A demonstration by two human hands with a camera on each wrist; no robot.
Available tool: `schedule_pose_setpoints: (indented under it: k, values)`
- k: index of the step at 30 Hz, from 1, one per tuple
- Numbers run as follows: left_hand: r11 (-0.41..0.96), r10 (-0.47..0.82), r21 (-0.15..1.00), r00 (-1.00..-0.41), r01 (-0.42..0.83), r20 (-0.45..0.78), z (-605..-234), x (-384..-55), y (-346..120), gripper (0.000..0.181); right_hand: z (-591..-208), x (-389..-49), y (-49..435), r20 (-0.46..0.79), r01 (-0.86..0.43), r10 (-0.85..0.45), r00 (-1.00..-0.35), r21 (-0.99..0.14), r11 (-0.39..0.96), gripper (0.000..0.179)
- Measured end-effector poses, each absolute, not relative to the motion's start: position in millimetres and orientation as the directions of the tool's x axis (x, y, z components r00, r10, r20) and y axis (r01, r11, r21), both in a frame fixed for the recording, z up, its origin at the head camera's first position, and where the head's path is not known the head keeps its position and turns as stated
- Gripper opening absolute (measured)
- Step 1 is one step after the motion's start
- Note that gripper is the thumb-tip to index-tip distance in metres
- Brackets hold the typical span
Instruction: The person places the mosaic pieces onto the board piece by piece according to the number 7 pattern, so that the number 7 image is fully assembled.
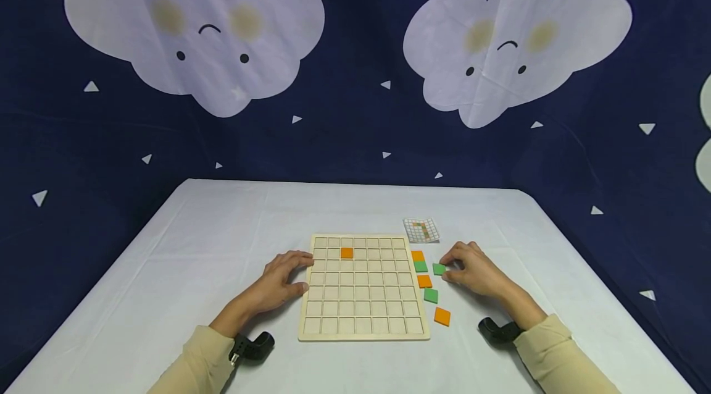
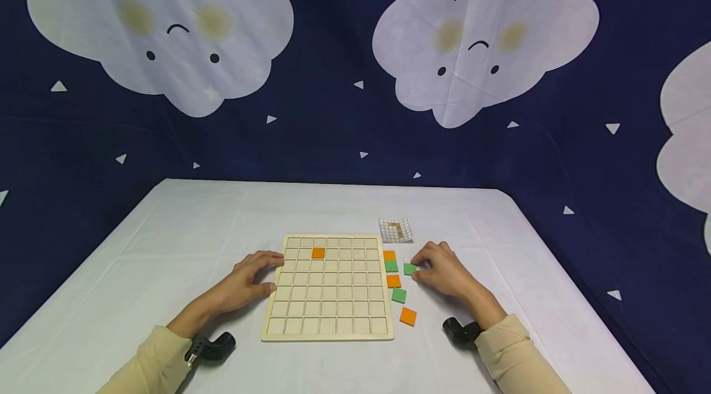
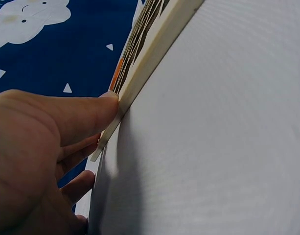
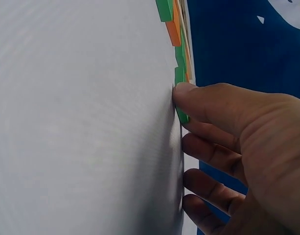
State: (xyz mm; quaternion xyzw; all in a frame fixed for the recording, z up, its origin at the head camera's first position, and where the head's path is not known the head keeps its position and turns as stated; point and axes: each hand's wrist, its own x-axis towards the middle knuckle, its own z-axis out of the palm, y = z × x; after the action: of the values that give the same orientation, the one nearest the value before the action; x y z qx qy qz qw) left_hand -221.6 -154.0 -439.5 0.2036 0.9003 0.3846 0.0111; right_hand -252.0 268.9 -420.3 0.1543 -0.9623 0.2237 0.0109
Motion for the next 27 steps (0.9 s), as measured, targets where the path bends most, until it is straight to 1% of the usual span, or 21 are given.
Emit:
schedule_pose_setpoints:
  k: [14, 27]
  values:
    - [0.62, 0.376, 0.697, -0.916, 0.361, 0.139, -440, -222, -155, 0.042, -417, -251, 267, 0.1, -0.294, -0.279, -0.955, -0.446, 0.846, 0.021]
    - [0.612, 0.385, 0.696, -0.91, 0.376, 0.153, -441, -222, -155, 0.042, -406, -248, 248, 0.17, -0.364, -0.322, -0.931, -0.445, 0.818, 0.02]
